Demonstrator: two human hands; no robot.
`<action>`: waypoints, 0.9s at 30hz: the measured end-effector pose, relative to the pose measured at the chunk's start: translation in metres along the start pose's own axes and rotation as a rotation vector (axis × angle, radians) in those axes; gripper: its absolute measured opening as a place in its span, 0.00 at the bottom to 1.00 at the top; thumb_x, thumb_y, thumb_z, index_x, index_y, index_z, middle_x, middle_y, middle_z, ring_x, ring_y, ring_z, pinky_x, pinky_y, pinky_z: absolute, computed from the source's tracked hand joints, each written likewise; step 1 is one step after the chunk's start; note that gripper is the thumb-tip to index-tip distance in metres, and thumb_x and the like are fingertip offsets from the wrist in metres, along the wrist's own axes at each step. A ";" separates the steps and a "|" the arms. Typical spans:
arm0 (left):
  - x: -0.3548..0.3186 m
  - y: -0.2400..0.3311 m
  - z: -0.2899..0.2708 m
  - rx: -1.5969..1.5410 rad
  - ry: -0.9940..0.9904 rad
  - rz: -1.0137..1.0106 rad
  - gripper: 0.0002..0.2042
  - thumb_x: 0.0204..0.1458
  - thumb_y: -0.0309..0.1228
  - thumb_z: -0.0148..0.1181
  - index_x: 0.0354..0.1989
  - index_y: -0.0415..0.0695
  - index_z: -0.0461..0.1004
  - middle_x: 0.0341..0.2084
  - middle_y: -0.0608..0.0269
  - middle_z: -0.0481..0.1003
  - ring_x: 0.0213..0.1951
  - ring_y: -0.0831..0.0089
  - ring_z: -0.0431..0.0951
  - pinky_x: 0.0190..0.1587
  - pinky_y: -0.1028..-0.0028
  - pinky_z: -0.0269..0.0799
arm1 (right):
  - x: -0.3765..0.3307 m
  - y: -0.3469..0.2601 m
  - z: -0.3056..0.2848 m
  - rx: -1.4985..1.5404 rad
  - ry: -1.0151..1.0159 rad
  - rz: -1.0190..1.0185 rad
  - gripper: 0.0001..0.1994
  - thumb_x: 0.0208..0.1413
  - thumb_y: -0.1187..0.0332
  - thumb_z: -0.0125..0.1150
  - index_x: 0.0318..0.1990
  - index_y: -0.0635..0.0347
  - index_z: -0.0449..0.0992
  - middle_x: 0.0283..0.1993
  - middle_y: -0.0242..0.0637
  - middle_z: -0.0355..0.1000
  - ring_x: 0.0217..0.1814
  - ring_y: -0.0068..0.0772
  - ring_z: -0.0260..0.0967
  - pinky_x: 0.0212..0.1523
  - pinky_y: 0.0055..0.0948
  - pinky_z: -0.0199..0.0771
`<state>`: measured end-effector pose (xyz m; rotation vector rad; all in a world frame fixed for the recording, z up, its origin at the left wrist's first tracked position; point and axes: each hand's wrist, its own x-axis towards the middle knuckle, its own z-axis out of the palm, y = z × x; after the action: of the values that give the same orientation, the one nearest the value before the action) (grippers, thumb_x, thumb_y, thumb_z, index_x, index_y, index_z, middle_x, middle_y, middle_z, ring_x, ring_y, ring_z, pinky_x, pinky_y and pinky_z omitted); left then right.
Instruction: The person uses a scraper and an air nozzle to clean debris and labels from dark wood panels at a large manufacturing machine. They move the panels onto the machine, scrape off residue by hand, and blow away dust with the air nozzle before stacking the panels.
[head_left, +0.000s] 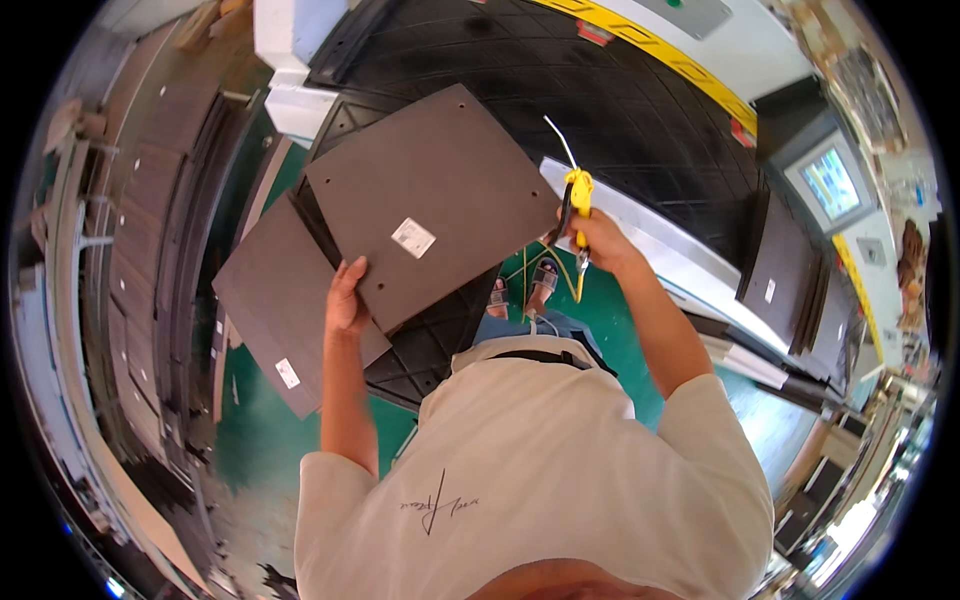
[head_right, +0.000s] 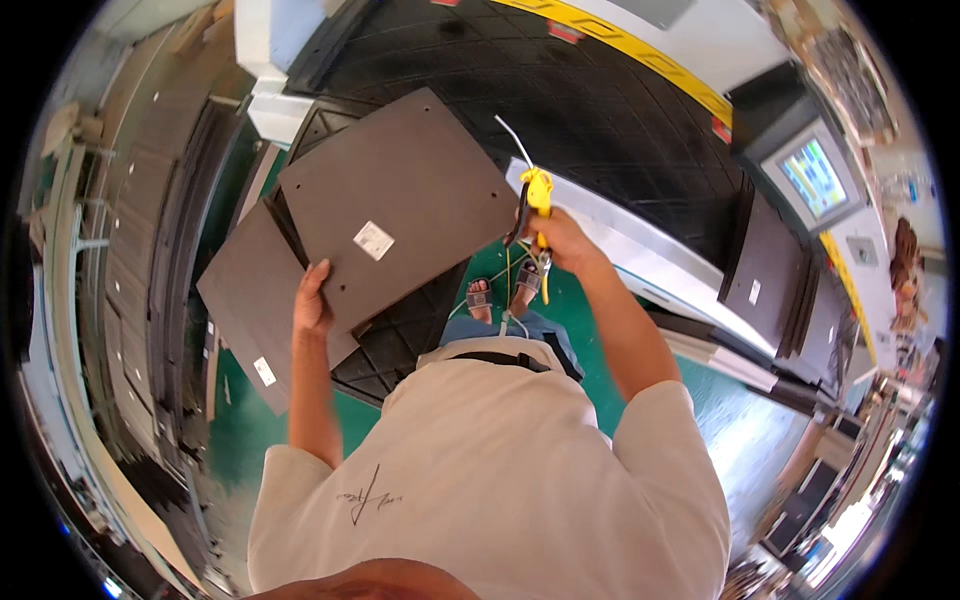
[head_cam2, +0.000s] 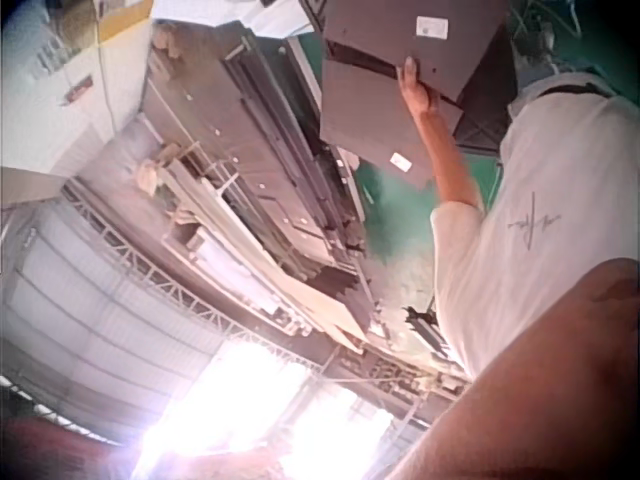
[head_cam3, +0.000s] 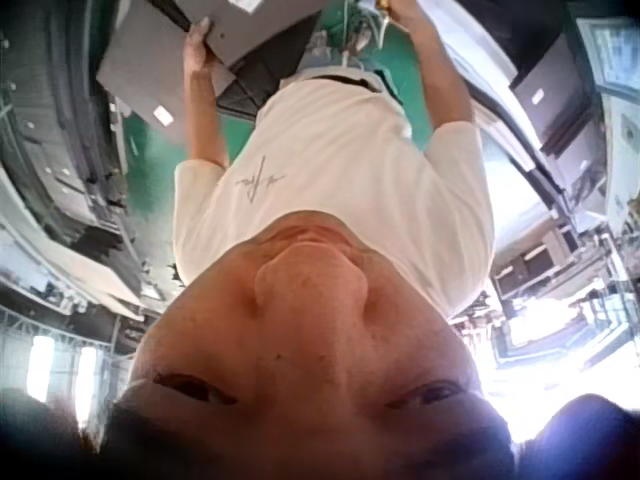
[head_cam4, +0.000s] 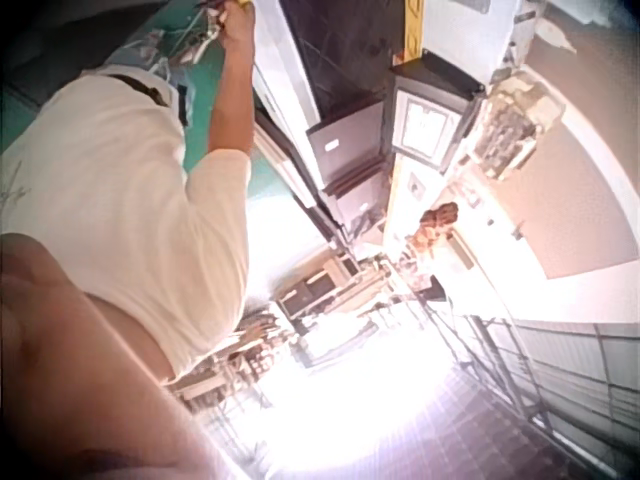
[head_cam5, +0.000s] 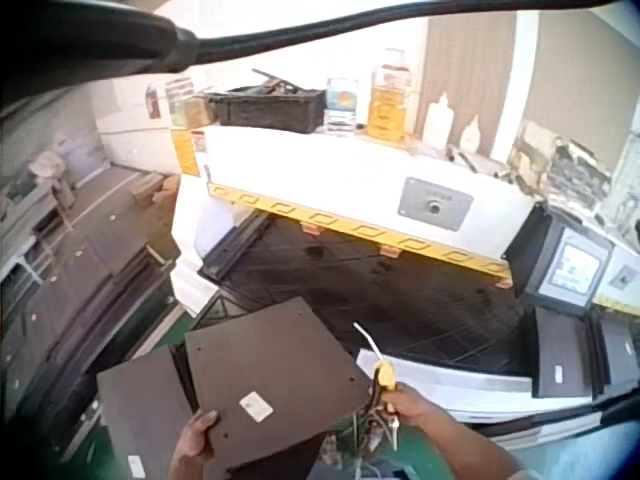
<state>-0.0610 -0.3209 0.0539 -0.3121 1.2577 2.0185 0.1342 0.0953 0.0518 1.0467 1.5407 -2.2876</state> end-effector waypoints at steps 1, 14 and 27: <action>0.008 -0.009 0.018 -0.007 -0.018 0.006 0.20 0.60 0.30 0.65 0.60 0.40 0.72 0.52 0.59 0.78 0.53 0.64 0.80 0.57 0.63 0.77 | -0.003 -0.002 -0.009 -0.010 0.076 -0.023 0.11 0.62 0.68 0.57 0.50 0.59 0.76 0.44 0.38 0.80 0.48 0.33 0.81 0.33 0.26 0.72; 0.106 -0.141 0.144 -0.268 -0.208 -0.033 0.24 0.64 0.26 0.61 0.67 0.51 0.65 0.60 0.61 0.72 0.63 0.61 0.72 0.67 0.54 0.69 | -0.192 0.121 -0.138 0.009 0.233 0.227 0.27 0.70 0.50 0.56 0.66 0.60 0.67 0.54 0.46 0.78 0.36 0.36 0.82 0.31 0.28 0.81; 0.122 -0.189 0.237 0.710 -0.422 -0.332 0.14 0.67 0.37 0.58 0.55 0.42 0.74 0.49 0.60 0.81 0.49 0.61 0.83 0.50 0.70 0.77 | -0.220 0.151 -0.068 1.103 0.131 -0.323 0.36 0.70 0.34 0.40 0.73 0.50 0.62 0.63 0.51 0.72 0.14 0.20 0.52 0.14 0.19 0.53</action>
<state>0.0215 -0.0146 -0.0246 0.2250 1.4326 1.1767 0.4037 0.0394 0.0685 1.1864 0.3509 -3.4397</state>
